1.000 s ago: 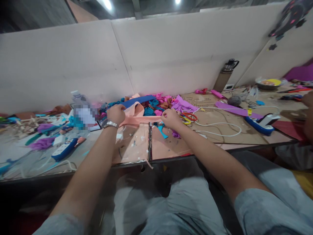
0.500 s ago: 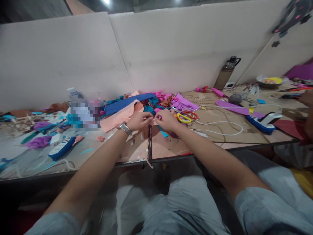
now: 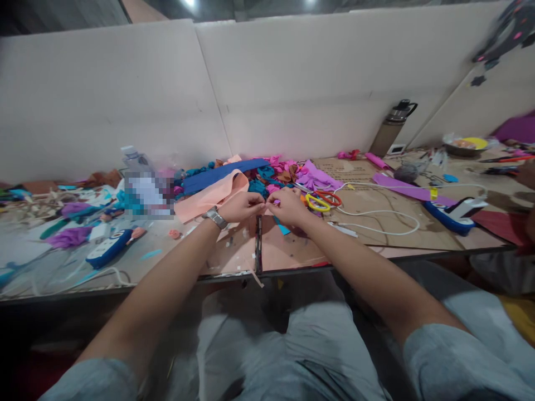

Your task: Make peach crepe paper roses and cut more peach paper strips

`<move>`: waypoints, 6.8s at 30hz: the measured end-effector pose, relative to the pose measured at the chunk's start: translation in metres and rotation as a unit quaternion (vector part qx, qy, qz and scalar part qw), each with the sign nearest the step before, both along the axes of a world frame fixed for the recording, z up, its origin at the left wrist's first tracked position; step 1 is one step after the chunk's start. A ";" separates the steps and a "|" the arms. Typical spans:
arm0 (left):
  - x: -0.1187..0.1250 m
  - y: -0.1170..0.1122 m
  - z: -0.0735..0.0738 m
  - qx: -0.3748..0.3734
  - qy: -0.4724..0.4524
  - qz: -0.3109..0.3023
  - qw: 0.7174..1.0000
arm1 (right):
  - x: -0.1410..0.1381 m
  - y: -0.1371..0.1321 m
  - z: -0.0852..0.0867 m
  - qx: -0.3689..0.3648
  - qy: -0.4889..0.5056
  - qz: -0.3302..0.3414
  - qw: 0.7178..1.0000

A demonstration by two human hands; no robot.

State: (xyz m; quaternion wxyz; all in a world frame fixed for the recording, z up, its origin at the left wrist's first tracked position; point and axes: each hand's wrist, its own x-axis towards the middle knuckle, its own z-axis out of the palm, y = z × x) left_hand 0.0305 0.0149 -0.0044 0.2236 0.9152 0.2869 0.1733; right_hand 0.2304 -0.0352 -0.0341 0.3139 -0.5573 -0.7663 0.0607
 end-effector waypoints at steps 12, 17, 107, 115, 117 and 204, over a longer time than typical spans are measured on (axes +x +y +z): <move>-0.006 0.005 0.001 -0.075 0.010 -0.023 0.997 | -0.001 -0.003 0.001 0.010 -0.003 0.024 1.000; -0.007 0.005 0.003 -0.090 0.004 -0.034 0.995 | 0.000 -0.002 0.000 0.014 -0.004 0.038 0.999; -0.006 -0.007 0.014 0.083 0.038 0.029 0.995 | 0.002 0.001 0.001 0.075 0.026 0.040 0.996; -0.010 -0.003 0.016 -0.002 0.033 -0.005 0.999 | 0.002 0.002 0.001 0.082 0.015 0.040 0.996; -0.013 0.001 0.016 -0.004 0.042 -0.004 0.999 | 0.003 0.002 0.001 0.082 0.015 0.042 0.996; -0.001 -0.011 0.013 0.088 0.035 0.011 0.995 | 0.003 0.008 -0.006 0.087 0.056 0.081 0.991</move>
